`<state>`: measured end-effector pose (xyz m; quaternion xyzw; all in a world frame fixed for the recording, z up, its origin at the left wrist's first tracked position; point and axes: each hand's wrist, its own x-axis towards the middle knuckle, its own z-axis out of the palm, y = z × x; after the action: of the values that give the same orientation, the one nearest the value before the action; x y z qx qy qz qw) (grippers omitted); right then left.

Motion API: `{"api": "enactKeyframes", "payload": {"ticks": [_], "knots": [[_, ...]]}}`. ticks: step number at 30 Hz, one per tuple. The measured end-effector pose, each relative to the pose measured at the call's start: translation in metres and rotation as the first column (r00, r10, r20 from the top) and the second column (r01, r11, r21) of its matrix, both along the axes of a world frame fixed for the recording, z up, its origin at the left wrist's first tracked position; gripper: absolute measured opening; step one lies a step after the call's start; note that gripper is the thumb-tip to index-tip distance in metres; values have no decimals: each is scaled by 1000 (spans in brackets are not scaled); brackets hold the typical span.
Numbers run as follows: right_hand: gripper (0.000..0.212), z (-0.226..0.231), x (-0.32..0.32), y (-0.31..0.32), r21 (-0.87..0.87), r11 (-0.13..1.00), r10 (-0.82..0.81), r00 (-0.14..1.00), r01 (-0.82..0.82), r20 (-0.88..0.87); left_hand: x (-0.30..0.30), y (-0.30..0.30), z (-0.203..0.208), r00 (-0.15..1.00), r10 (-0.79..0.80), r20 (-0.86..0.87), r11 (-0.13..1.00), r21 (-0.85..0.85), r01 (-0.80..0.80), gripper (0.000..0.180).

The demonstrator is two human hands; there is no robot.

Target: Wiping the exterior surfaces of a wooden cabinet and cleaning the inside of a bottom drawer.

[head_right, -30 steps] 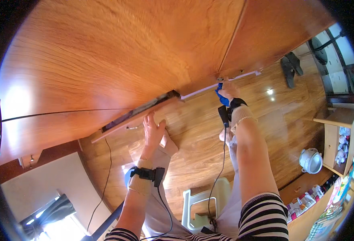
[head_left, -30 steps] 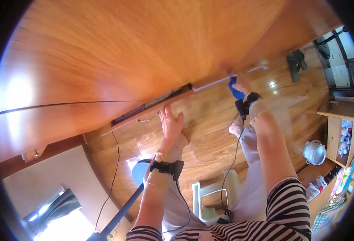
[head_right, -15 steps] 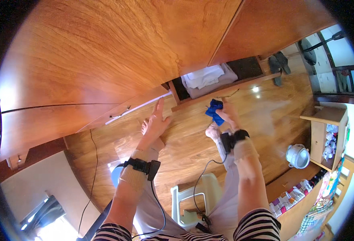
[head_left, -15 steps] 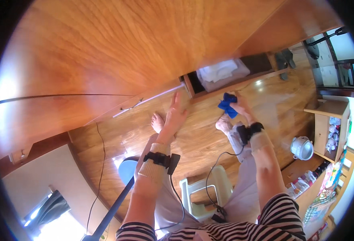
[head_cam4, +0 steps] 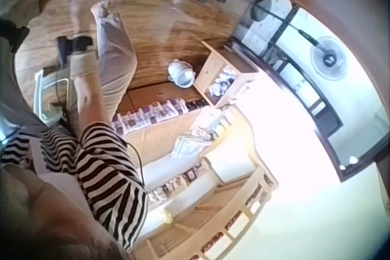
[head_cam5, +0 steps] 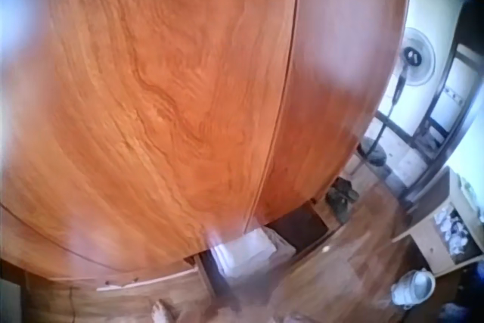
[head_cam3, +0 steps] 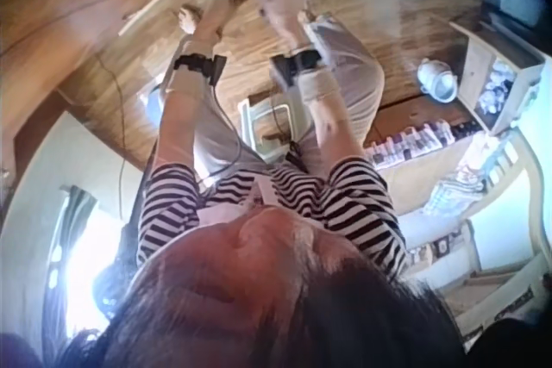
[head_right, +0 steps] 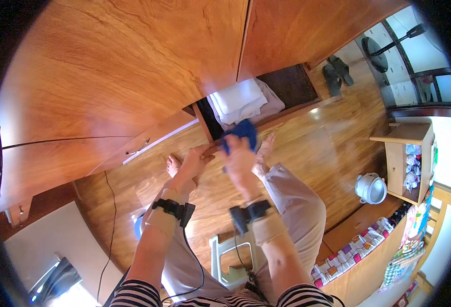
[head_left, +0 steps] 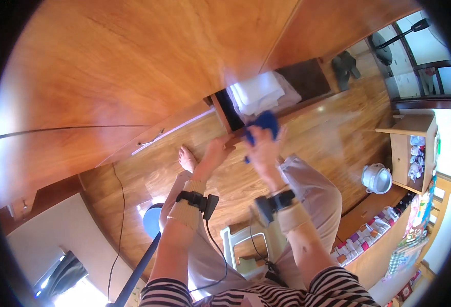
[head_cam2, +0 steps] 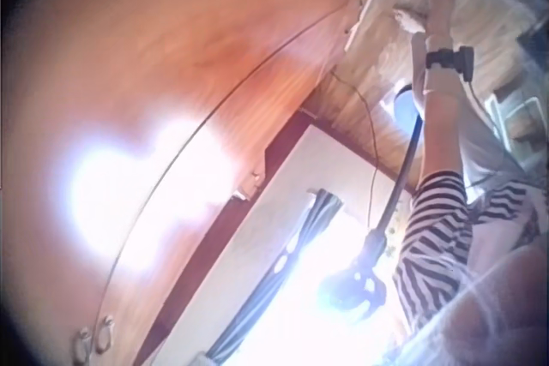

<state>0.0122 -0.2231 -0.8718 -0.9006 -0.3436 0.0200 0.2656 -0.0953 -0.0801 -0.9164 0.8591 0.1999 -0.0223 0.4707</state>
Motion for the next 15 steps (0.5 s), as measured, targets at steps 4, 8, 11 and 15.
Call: {"api": "enactKeyframes", "payload": {"ticks": [4, 8, 11, 15], "knots": [[33, 20, -23, 26, -74, 987, 124, 969, -143, -214, -9, 12, -20, 995, 83, 50, 995, -56, -80, 40], [34, 12, 70, -18, -238, 971, -19, 999, 7, -48, -4, 8, 19, 993, 115, -31, 988, -99, -117, 43], [36, -10, 180, -79, -188, 973, -154, 985, 136, -81, 1, 7, 46, 985, 89, -145, 994, -45, -96, 44], [35, -21, 302, -149, -115, 952, -280, 959, 283, 37, 1, 4, 46, 997, 53, -60, 996, 75, -49, 44]]}}
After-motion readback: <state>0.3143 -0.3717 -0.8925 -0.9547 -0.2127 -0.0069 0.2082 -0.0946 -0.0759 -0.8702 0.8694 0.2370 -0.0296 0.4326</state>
